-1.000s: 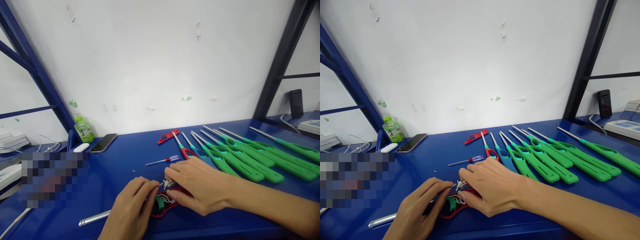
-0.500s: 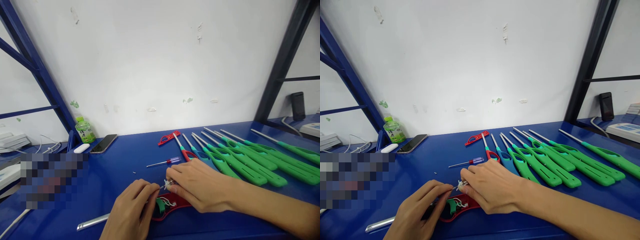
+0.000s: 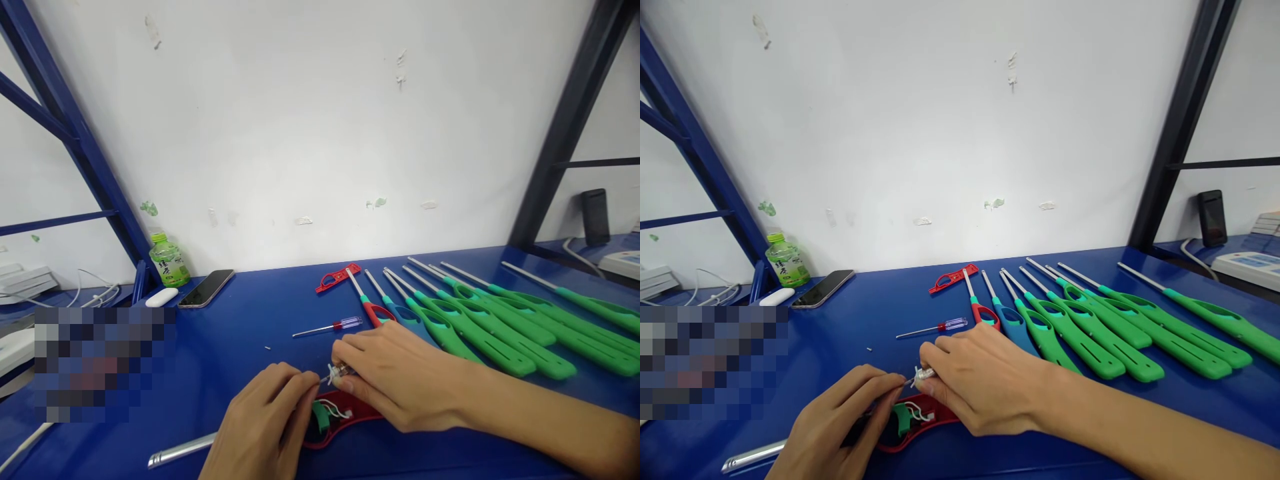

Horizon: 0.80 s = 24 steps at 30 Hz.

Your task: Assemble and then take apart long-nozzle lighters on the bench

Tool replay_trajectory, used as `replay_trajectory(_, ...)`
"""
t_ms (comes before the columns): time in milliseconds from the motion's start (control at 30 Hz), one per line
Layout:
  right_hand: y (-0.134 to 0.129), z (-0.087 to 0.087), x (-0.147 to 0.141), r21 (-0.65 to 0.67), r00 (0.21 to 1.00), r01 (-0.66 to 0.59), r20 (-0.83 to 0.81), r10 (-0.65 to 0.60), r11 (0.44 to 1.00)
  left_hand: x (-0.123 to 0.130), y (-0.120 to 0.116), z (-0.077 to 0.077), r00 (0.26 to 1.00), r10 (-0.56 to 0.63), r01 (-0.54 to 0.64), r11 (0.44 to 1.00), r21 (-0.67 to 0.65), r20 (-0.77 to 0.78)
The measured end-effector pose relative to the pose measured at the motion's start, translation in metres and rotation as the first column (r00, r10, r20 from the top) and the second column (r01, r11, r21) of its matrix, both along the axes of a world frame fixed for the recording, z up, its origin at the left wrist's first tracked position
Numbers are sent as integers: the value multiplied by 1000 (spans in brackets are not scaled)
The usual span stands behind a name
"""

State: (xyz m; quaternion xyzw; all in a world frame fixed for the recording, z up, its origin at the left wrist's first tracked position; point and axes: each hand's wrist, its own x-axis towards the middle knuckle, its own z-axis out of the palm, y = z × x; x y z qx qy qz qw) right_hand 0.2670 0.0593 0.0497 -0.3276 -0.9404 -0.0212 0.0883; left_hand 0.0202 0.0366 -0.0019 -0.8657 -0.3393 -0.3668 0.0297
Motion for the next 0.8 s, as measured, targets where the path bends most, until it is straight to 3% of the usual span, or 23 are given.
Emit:
replay_trajectory(300,1,-1,-1,-16,1000,11,-14,-12,1000,4,0,5,1000,-1,2,993,119,-10)
replay_trajectory(500,0,-2,0,-4,1000,10,-26,-10,1000,2,1,2,999,10,-6,996,85,-51)
replay_trajectory(800,0,-2,-1,2,999,-15,-36,15,1000,5,2,8,998,17,-7,988,152,-64)
